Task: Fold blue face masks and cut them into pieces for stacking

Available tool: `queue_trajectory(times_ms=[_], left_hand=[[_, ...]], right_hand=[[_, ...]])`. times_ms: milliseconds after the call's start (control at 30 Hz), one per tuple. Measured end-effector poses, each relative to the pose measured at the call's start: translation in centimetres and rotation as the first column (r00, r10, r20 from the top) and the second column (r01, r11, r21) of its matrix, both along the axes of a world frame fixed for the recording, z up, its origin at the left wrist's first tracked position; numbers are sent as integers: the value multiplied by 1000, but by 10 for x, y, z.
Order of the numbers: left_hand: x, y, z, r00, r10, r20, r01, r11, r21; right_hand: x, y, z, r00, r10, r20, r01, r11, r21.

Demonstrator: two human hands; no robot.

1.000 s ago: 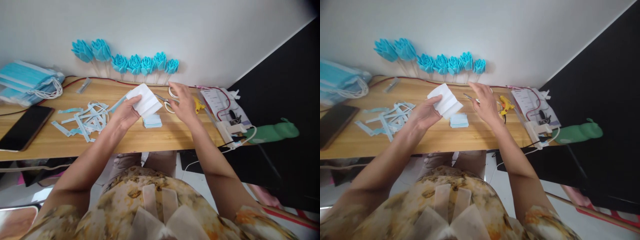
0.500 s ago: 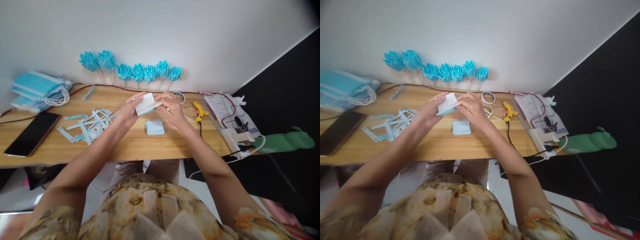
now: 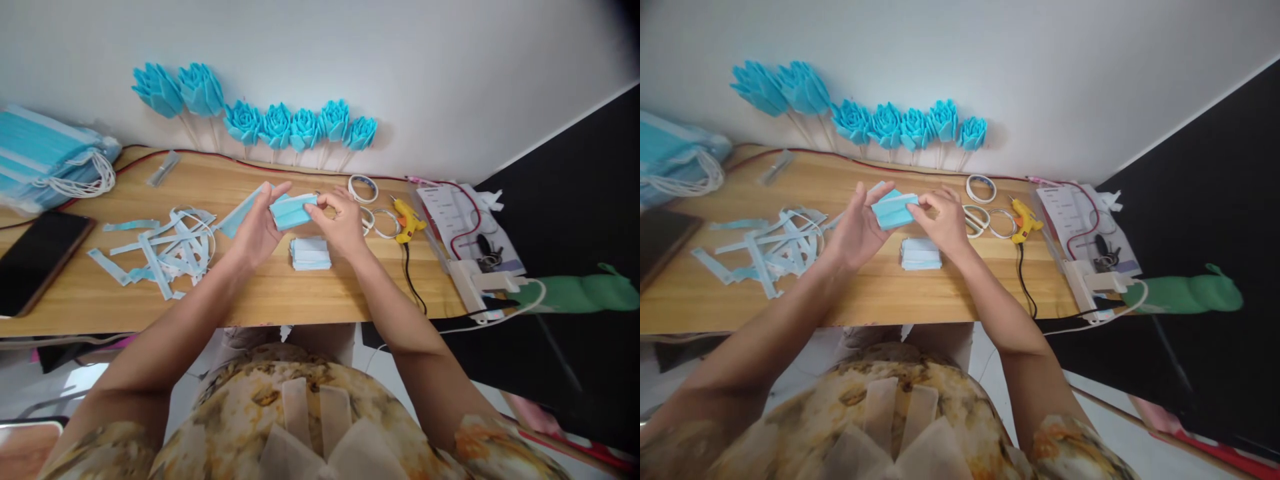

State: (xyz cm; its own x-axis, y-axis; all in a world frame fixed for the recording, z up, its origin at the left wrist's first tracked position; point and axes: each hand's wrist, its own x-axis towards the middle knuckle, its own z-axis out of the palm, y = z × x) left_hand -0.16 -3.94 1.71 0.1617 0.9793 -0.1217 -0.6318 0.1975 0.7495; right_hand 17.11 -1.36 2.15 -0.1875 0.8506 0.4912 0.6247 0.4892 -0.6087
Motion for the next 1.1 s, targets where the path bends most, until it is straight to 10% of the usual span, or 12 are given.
queue_trajectory(times_ms=[500, 1100], left_hand=[[1, 2, -24, 943, 132, -305, -40, 956, 291], [0, 0, -13, 901, 196, -388, -137, 975, 175]], right_hand=[[9, -2, -9, 880, 191, -436, -310, 925, -221], [6, 3, -12, 840, -1, -542, -169, 950, -263]])
